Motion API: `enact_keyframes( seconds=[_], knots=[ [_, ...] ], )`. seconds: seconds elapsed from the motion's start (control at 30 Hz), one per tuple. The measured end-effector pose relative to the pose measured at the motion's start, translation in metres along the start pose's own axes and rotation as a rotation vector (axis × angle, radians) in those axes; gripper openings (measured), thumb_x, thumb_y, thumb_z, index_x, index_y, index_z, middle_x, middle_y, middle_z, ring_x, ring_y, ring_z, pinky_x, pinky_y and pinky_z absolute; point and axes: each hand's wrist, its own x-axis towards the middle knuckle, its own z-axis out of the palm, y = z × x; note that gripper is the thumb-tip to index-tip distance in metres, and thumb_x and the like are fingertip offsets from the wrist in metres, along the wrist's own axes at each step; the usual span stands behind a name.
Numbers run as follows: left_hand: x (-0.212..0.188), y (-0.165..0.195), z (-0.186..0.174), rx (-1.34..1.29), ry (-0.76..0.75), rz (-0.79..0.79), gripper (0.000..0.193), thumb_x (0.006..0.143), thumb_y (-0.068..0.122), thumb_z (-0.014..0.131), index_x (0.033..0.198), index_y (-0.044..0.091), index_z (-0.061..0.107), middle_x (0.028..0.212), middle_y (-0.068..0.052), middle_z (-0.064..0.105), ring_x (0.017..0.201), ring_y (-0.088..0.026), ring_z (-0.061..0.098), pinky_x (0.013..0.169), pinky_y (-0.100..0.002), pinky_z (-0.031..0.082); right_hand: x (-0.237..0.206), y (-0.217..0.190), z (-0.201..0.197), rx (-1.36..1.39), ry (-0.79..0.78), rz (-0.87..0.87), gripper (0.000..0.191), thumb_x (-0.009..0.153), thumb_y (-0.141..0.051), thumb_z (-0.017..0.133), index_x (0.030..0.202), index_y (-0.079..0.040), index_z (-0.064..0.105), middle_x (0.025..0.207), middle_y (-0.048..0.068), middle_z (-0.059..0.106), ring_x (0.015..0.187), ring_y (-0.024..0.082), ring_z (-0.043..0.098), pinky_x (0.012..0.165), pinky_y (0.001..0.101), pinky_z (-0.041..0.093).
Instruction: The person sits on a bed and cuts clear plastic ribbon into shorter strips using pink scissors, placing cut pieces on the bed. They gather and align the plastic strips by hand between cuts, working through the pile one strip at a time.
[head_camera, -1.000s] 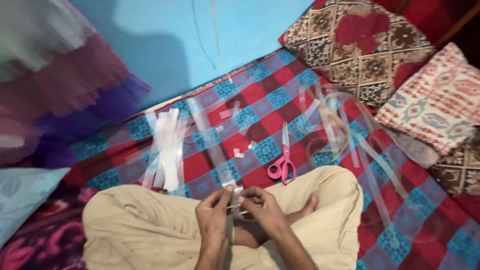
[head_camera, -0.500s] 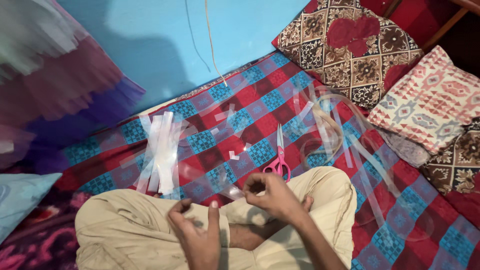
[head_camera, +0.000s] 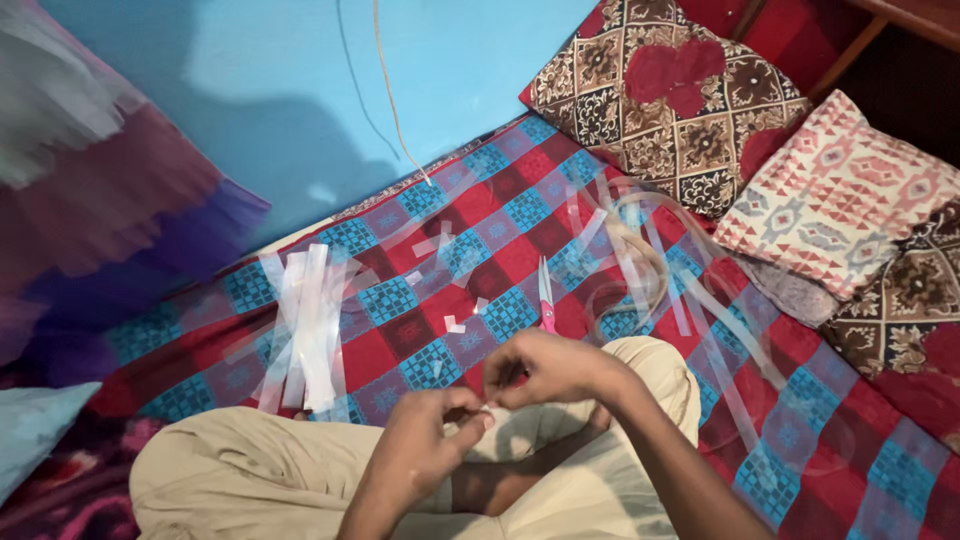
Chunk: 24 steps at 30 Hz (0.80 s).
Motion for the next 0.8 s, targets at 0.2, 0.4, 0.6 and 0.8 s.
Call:
enact_keyframes(
  seconds=[0.2, 0.4, 0.6, 0.8],
  knots=[
    [-0.002, -0.026, 0.003, -0.198, 0.075, -0.306, 0.021, 0.083, 0.021, 0.077, 0.085, 0.000, 0.078, 0.066, -0.002, 0.073, 0.061, -0.007, 0.063, 0.060, -0.027, 0.052, 0.029, 0.107, -0.027, 0.149, 0.679, 0.236, 0.025, 0.093, -0.025, 0.071, 0.096, 0.000, 0.074, 0.082, 0.013, 0.073, 0.073, 0.019, 0.069, 0.068, 0.0350, 0.057],
    [-0.003, -0.037, 0.008, -0.325, 0.100, -0.343, 0.022, 0.084, 0.020, 0.077, 0.084, -0.002, 0.079, 0.067, -0.002, 0.072, 0.060, -0.008, 0.058, 0.056, -0.028, 0.047, 0.057, 0.161, 0.026, -0.395, 0.618, 0.816, 0.045, 0.073, -0.046, 0.083, 0.094, -0.006, 0.080, 0.098, 0.019, 0.074, 0.096, 0.035, 0.072, 0.089, 0.0458, 0.057],
    [0.005, -0.035, -0.013, -0.181, 0.081, -0.332, 0.023, 0.082, 0.022, 0.076, 0.081, -0.001, 0.078, 0.065, -0.002, 0.073, 0.059, -0.007, 0.064, 0.057, -0.025, 0.051, 0.065, 0.157, 0.016, -0.213, 0.693, 0.924, 0.044, 0.080, -0.043, 0.078, 0.098, -0.004, 0.077, 0.100, 0.020, 0.077, 0.097, 0.031, 0.076, 0.088, 0.0414, 0.059],
    [0.029, -0.025, -0.053, -0.195, -0.053, -0.231, 0.019, 0.081, 0.018, 0.076, 0.078, -0.001, 0.078, 0.064, 0.000, 0.068, 0.060, -0.006, 0.059, 0.056, -0.027, 0.049, 0.008, 0.146, 0.044, 0.596, 0.806, 0.348, 0.029, 0.087, -0.023, 0.075, 0.101, 0.000, 0.066, 0.076, 0.011, 0.068, 0.067, 0.021, 0.065, 0.063, 0.0321, 0.052]
  ],
)
